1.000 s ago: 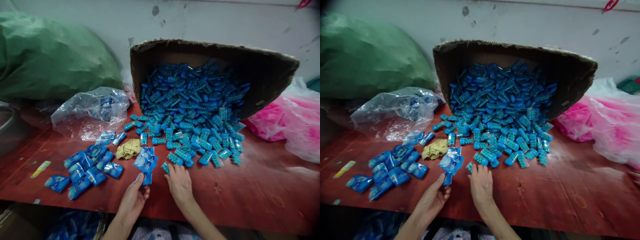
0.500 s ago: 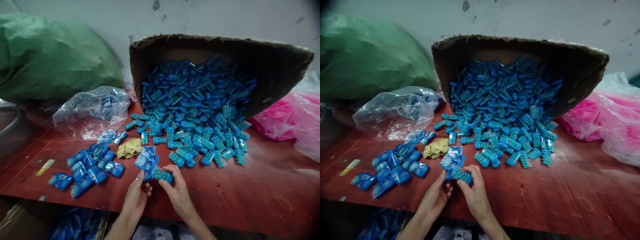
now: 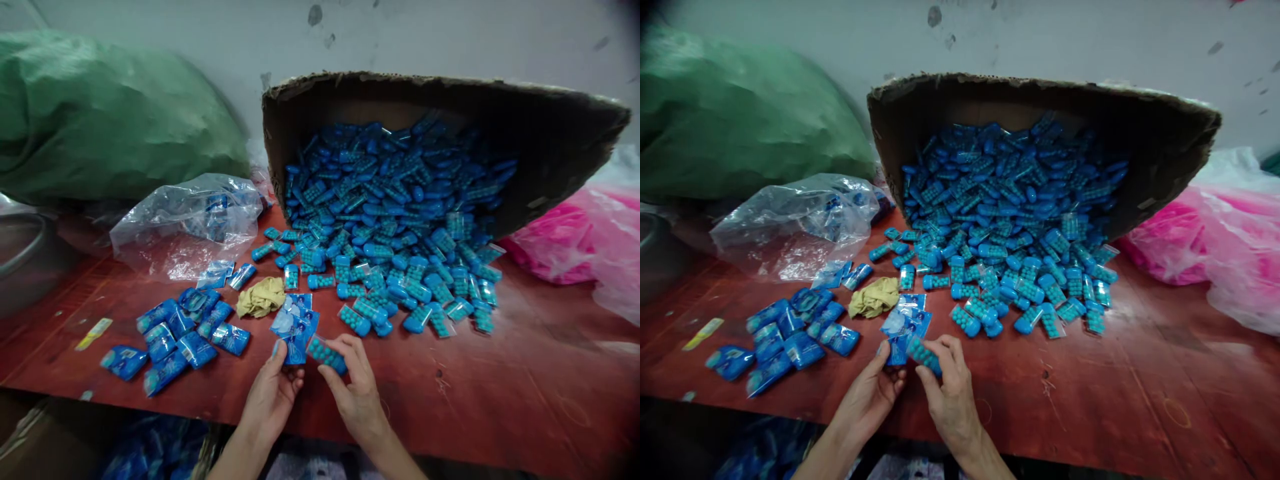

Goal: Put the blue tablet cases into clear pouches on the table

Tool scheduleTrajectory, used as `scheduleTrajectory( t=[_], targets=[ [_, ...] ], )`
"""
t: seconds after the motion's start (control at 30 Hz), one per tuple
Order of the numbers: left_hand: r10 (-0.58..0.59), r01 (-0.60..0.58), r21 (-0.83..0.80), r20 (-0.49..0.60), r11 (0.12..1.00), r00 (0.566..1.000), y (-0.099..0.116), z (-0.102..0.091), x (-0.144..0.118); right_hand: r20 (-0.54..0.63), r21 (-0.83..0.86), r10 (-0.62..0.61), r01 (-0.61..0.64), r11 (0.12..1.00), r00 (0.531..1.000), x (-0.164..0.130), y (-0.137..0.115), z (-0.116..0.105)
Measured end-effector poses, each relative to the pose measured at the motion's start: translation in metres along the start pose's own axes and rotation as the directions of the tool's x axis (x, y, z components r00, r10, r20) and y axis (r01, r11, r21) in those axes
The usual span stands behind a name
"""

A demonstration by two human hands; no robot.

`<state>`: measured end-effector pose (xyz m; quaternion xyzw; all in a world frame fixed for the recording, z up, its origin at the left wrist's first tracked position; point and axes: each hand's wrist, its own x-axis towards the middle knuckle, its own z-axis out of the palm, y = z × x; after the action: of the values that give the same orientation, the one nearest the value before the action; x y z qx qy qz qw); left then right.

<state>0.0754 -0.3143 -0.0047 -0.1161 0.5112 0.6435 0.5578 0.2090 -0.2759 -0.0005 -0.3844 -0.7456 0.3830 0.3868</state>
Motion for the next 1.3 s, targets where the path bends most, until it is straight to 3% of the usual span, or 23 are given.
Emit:
scheduleTrajectory(
  t=[0.13,0.27,0.33,0.43,0.53,0.6,0.7,0.8,0.87,0.9,0.93,1.0,1.07,1.1,1.17,1.3],
  targets=[
    [0.018,-0.017,0.058,-0.003,0.998,1.0,0.001,-0.001,0.0,-0.058,-0.023,0.084,-0.085,0.996,0.995,0.004,0.009,0.001],
    [-0.013,0.013,0.076,0.001,0.997,1.0,0.0,-0.005,0.002,-0.027,-0.221,0.118,-0.121,0.968,0.993,0.006,0.017,0.002],
    [0.005,-0.008,0.106,0.034,0.994,0.999,-0.002,-0.006,0.003,-0.037,-0.231,0.148,-0.152,0.961,0.988,0.007,0.014,0.003],
    [0.083,-0.103,0.194,0.109,0.976,0.991,-0.005,-0.006,0.003,0.042,0.094,0.289,-0.292,0.952,0.956,0.013,0.004,0.007],
    [0.137,-0.175,0.244,0.164,0.954,0.977,-0.007,-0.004,0.002,0.256,0.456,0.401,-0.475,0.753,0.88,0.022,-0.002,0.018],
    [0.126,-0.176,0.23,0.216,0.957,0.968,-0.008,-0.004,0.001,0.298,0.57,0.431,-0.521,0.635,0.852,0.026,-0.002,0.026],
    [0.062,-0.127,0.218,0.283,0.968,0.957,-0.008,-0.005,-0.001,0.242,0.621,0.447,-0.491,0.611,0.861,0.025,-0.002,0.033],
    [0.033,-0.078,0.193,0.228,0.978,0.973,-0.008,-0.008,0.0,0.19,0.482,0.359,-0.406,0.777,0.914,0.02,-0.004,0.026],
    [0.012,-0.039,0.151,0.18,0.988,0.984,-0.007,-0.01,0.0,0.138,0.187,0.243,-0.266,0.946,0.96,0.019,-0.002,0.015],
    [-0.003,-0.019,0.132,0.165,0.991,0.986,-0.007,-0.011,0.0,0.114,-0.023,0.19,-0.189,0.982,0.975,0.018,0.001,0.009],
    [-0.017,0.0,0.115,0.154,0.993,0.988,-0.007,-0.012,0.0,0.095,-0.237,0.161,-0.135,0.962,0.982,0.018,0.004,0.004],
    [-0.048,0.035,0.092,0.138,0.995,0.989,-0.006,-0.013,0.0,0.085,-0.557,0.162,-0.088,0.826,0.983,0.018,0.011,-0.004],
    [-0.088,0.08,0.077,0.112,0.994,0.99,-0.004,-0.013,-0.002,0.098,-0.696,0.193,-0.071,0.714,0.976,0.018,0.018,-0.006],
    [-0.111,0.104,0.073,0.095,0.992,0.989,-0.004,-0.012,-0.002,0.109,-0.71,0.197,-0.062,0.701,0.974,0.017,0.02,-0.007],
    [-0.156,0.152,0.069,0.057,0.986,0.986,-0.003,-0.009,-0.004,0.129,-0.651,0.188,-0.06,0.757,0.974,0.017,0.023,-0.008],
    [-0.148,0.148,0.088,-0.009,0.985,0.989,-0.003,-0.003,-0.005,0.143,-0.234,0.162,-0.125,0.964,0.976,0.018,0.023,-0.011]
  ],
)
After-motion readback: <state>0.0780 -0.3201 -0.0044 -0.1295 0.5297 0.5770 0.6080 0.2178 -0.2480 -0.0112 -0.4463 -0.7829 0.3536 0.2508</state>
